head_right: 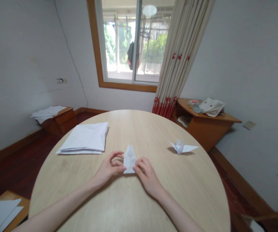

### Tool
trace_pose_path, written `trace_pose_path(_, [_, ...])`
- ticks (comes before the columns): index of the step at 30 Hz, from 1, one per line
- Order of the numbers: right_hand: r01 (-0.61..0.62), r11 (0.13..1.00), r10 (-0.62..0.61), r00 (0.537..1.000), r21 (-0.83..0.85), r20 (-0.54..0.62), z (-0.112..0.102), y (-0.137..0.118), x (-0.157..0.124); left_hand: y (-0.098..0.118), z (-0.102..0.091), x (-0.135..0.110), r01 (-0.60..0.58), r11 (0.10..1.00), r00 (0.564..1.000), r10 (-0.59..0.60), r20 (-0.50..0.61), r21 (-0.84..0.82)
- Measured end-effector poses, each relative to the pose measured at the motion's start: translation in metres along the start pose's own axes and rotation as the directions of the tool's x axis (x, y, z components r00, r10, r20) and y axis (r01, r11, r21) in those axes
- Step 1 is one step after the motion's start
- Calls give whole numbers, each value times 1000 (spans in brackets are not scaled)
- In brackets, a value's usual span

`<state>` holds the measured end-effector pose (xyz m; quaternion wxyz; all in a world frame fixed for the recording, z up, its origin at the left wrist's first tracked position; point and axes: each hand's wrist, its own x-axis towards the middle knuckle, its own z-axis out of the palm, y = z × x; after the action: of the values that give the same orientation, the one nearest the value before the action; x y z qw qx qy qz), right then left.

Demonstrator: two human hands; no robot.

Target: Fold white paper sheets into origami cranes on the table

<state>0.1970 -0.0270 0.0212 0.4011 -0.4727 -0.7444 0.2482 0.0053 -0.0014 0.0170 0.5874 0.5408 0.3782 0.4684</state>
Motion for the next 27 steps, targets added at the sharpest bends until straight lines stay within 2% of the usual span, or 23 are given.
trace_pose_path(4, [18,1000,-18,1000,8,11,-1,2,0,0,0,1,81,996,995,-82,58,30])
trace_pose_path(12, [-53,998,53,998,-17,16,3,4,-3,2,5,-4,63,986,997,-68,29,157])
trace_pose_path(15, [-73,997,72,997,-26,-37,7,4,-4,2,5,-4,40,987,999,-44,19,153])
trace_pose_path(19, [-16,999,11,991,-36,-131,11,3,-5,0,5,-3,26,997,1000,-27,14,78])
trace_pose_path(22, [8,999,-17,983,-54,-183,13,2,-6,-2,5,-3,2,995,1000,-5,26,104])
trace_pose_path(27, [48,997,-59,980,-66,-189,18,0,-6,-2,4,-4,-35,988,998,28,49,150])
